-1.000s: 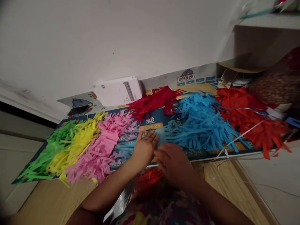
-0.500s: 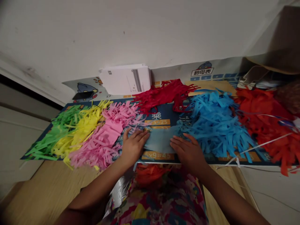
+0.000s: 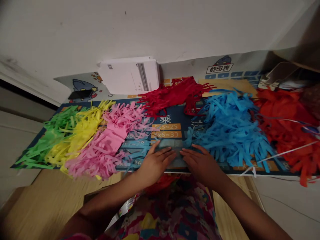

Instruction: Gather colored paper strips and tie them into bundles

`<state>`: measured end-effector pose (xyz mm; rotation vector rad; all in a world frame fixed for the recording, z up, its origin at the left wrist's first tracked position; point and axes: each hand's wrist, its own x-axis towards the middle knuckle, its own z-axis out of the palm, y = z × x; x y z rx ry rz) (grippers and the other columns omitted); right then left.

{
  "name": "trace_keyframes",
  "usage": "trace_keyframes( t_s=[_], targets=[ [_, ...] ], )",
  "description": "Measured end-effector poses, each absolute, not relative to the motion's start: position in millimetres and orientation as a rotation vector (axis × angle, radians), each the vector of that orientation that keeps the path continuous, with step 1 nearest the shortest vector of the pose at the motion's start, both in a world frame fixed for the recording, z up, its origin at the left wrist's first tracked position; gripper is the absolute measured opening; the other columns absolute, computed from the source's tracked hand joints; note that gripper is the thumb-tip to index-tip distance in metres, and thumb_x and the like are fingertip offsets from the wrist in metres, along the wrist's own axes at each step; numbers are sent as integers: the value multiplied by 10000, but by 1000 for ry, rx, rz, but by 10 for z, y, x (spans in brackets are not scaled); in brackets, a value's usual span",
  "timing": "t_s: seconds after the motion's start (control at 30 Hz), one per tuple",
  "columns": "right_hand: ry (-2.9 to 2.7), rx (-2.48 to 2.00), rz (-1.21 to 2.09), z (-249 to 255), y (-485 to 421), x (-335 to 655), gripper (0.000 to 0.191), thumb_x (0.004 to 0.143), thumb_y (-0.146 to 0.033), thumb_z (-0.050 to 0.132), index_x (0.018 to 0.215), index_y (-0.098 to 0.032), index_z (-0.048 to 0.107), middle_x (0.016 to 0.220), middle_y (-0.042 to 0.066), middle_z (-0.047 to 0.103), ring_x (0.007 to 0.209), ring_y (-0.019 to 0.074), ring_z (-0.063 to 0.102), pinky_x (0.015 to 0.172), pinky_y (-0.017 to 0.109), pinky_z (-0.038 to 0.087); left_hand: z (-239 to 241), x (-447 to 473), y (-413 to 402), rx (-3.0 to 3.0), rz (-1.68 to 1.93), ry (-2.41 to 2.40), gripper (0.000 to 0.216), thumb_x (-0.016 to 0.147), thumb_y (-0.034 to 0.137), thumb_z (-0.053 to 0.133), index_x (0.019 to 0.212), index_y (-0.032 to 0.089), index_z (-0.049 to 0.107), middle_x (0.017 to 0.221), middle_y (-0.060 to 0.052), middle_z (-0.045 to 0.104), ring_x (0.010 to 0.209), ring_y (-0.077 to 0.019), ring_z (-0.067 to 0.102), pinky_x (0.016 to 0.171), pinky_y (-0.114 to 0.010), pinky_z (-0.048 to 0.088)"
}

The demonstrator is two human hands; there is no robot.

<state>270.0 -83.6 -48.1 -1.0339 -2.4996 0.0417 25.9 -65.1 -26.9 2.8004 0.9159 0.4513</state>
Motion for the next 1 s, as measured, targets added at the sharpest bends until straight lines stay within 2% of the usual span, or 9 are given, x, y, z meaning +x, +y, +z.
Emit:
trace_keyframes(
  t_s=[0.13,0.27,0.33,0.4,0.5,0.7,1.0],
  targets=[
    [-2461,-1071,127,-523,-829,2791,315,885,-26,453,1050,-210,648,1171,56,748,1104,210,689,1024,464,414,-266,-46,-575,2705,528,921,348,981,140,451,1289,194,603,1279,-66,714,1258,-231,617,1249,-538,156],
    [-2321,-1230,345,-415,-741,2764,259,941,-157,482,1109,-228,665,1081,52,763,1005,220,700,867,411,438,-148,-148,-508,2497,588,1010,355,900,174,582,1250,209,626,1161,-65,762,1134,-239,673,1163,-522,281],
    [-2239,-1342,420,-346,-674,2711,197,973,-257,507,994,-236,702,966,40,765,920,220,690,817,389,415,-141,-83,-458,2381,651,1134,264,891,247,650,1153,223,677,1058,-46,786,1030,-234,698,1079,-495,349],
    [-2183,-1465,425,-304,-607,2651,273,986,-338,530,804,-228,702,835,25,743,848,215,661,778,371,380,-154,11,-403,2279,689,1261,116,913,292,658,988,238,726,923,-16,793,901,-207,708,981,-447,394],
    [-2172,-1603,311,-298,-526,2581,389,979,-397,551,660,-217,684,766,26,713,818,219,617,725,352,319,-163,133,-327,2228,650,1425,134,927,280,646,839,249,743,790,9,772,774,-188,689,891,-415,393],
    [-2195,-1762,199,-322,-420,2539,398,956,-435,586,640,-214,684,704,22,681,737,204,582,689,346,258,-141,222,-248,2364,462,1613,182,910,314,628,800,227,744,688,-27,716,729,-227,663,855,-430,369],
    [-2191,-1799,110,-347,-369,2501,515,983,-526,500,595,-210,621,621,31,627,705,220,560,682,356,245,-170,255,-232,2384,484,1651,187,900,293,630,760,212,724,634,-18,679,668,-211,637,824,-407,355]
  ],
)
